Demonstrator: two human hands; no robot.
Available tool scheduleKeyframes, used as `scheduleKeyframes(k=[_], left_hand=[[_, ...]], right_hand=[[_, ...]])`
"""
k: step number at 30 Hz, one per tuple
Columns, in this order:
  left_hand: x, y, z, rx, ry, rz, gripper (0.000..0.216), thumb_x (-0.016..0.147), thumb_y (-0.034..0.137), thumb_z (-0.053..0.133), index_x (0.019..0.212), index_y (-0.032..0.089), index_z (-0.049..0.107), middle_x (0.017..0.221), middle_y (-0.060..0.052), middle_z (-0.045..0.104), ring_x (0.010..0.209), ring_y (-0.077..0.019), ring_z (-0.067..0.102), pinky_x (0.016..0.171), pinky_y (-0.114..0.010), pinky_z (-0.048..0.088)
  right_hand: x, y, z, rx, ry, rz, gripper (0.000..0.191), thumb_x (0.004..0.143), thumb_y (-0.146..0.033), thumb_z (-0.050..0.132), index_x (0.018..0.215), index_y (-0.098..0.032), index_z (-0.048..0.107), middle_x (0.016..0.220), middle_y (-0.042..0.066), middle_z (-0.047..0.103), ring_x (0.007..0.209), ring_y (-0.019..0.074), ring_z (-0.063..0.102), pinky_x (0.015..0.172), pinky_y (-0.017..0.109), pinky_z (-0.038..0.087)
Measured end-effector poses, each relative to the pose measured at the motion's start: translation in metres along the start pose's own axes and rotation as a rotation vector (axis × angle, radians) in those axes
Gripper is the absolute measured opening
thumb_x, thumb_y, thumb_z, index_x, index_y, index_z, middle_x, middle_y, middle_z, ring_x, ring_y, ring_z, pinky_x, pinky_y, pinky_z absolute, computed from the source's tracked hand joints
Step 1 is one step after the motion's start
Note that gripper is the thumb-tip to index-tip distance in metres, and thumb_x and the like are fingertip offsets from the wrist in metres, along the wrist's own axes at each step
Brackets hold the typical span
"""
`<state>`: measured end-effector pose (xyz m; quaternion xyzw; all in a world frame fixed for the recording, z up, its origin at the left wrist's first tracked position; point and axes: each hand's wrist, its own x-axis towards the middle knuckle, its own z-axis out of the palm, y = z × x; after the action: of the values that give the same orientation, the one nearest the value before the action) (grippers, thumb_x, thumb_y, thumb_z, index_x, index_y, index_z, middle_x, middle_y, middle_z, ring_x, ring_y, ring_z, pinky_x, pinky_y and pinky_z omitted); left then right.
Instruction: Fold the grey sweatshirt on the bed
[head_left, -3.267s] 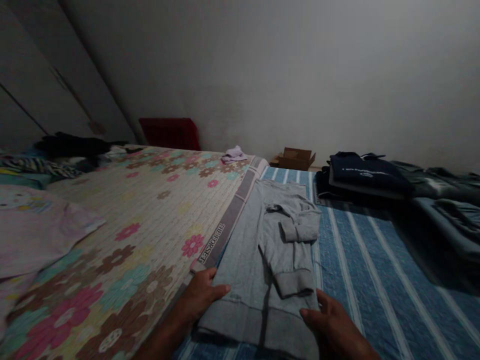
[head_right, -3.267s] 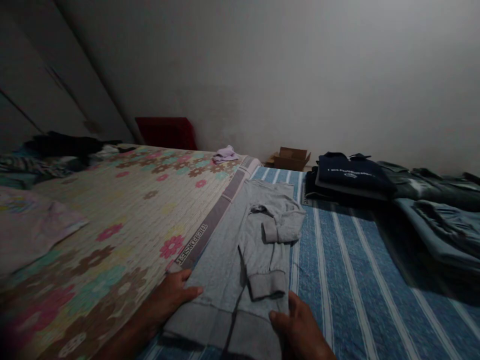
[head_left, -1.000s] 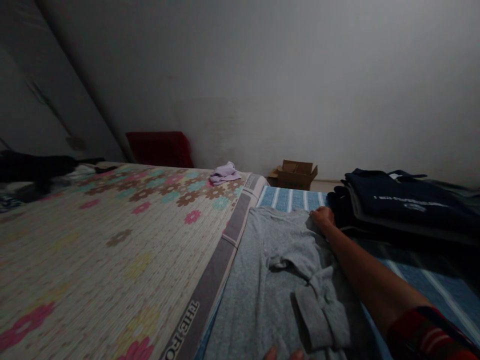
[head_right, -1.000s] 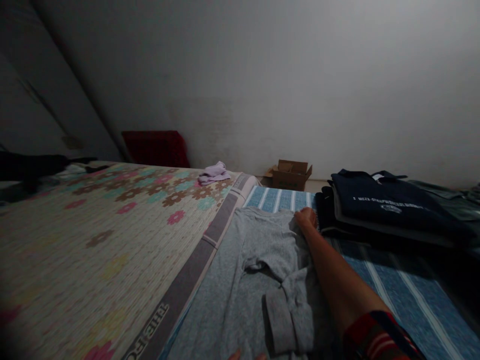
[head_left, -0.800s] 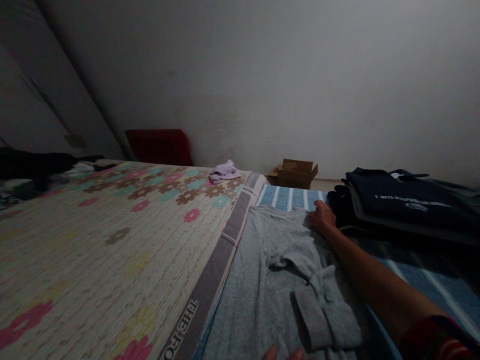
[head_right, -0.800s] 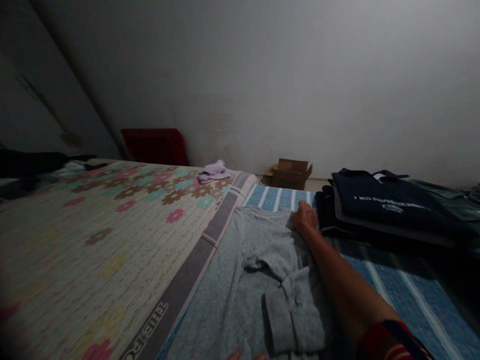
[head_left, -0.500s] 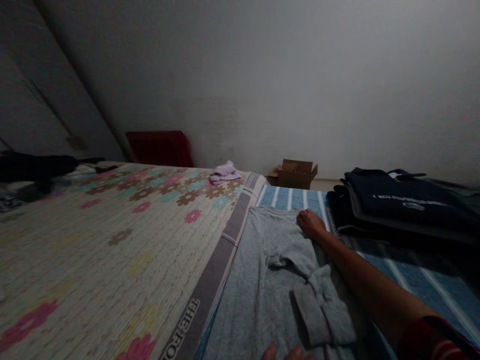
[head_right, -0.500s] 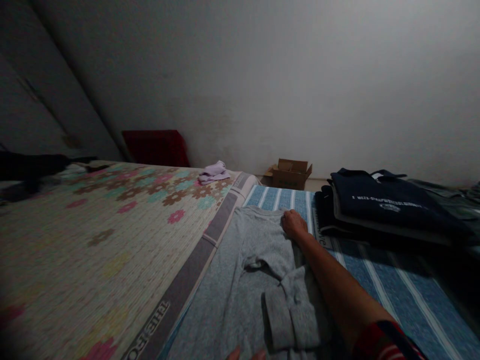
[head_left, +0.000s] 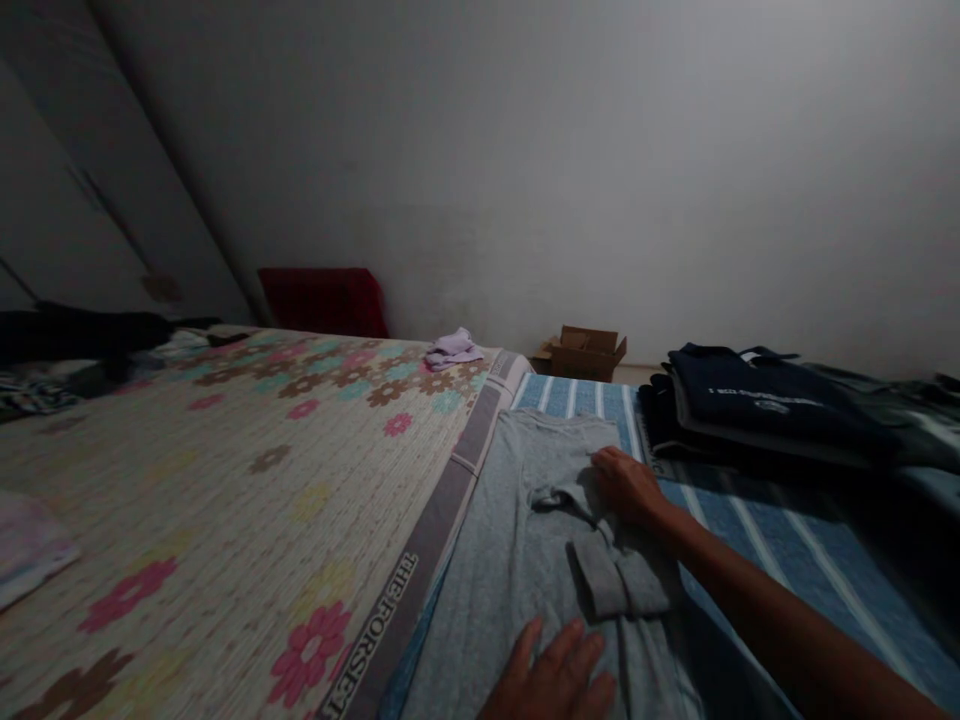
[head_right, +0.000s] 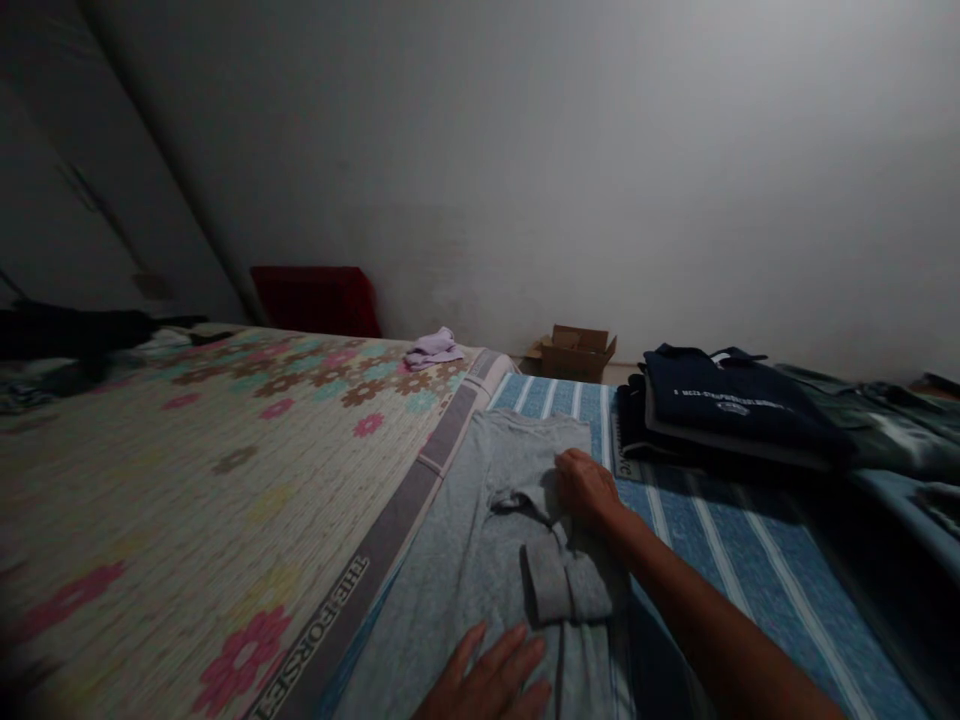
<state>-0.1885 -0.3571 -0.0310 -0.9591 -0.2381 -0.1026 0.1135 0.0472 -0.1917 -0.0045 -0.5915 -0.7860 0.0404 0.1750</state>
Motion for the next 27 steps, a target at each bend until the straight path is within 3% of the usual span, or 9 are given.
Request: scheduleKeyframes(k=[5, 10, 17, 22, 27], left_hand=[[-0.003, 0.004, 0.001, -0.184, -0.126, -0.055, 0.037, 0.098, 0.029, 0.034, 0.133, 0.025, 0.043, 0.14, -0.007, 0.047, 0.131, -0.0233, 0.041, 0.107, -0.046, 0.035], [-0.003, 0.007, -0.023, -0.447, -0.231, -0.124, 0.068, 0.087, 0.064, 0.039, 0.141, 0.023, 0.033, 0.149, -0.012, 0.033, 0.139, -0.0302, 0.025, 0.11, -0.058, 0.02], [0.002, 0.016, -0.066, -0.58, -0.272, -0.229, 0.073, 0.087, 0.065, 0.036, 0.144, 0.021, 0.03, 0.152, -0.011, 0.027, 0.141, -0.024, 0.02, 0.115, -0.047, 0.015], [-0.01, 0.02, -0.072, -0.482, -0.329, -0.459, 0.068, 0.089, 0.058, 0.04, 0.143, 0.017, 0.034, 0.153, -0.012, 0.023, 0.142, -0.024, 0.016, 0.115, -0.046, 0.015], [-0.038, 0.027, -0.068, -0.405, -0.39, -0.655, 0.066, 0.093, 0.056, 0.031, 0.147, 0.019, 0.023, 0.155, -0.01, 0.013, 0.143, -0.0244, 0.008, 0.115, -0.048, 0.013]], right_hand=[[-0.027, -0.001, 0.0, 0.051, -0.014, -0.007, 0.02, 0.088, -0.026, 0.044, 0.081, -0.018, 0.061, 0.088, 0.005, 0.062, 0.08, 0.0159, 0.058, 0.069, 0.024, 0.037], [-0.048, 0.003, -0.006, 0.106, 0.046, 0.041, 0.026, 0.09, -0.032, 0.039, 0.092, -0.018, 0.061, 0.094, 0.007, 0.063, 0.089, 0.019, 0.059, 0.076, 0.027, 0.04], [-0.115, -0.009, -0.013, 0.255, 0.109, -0.077, 0.027, 0.09, -0.035, 0.038, 0.081, -0.021, 0.059, 0.082, 0.004, 0.062, 0.076, 0.0187, 0.059, 0.071, 0.03, 0.044], [-0.155, -0.013, -0.012, 0.329, 0.161, -0.068, 0.027, 0.09, -0.037, 0.041, 0.082, -0.022, 0.061, 0.086, 0.006, 0.065, 0.078, 0.0191, 0.061, 0.072, 0.031, 0.047], [-0.171, -0.029, -0.012, 0.312, 0.277, -0.12, 0.025, 0.091, -0.03, 0.04, 0.088, -0.021, 0.063, 0.094, 0.007, 0.067, 0.087, 0.0205, 0.063, 0.079, 0.033, 0.049]])
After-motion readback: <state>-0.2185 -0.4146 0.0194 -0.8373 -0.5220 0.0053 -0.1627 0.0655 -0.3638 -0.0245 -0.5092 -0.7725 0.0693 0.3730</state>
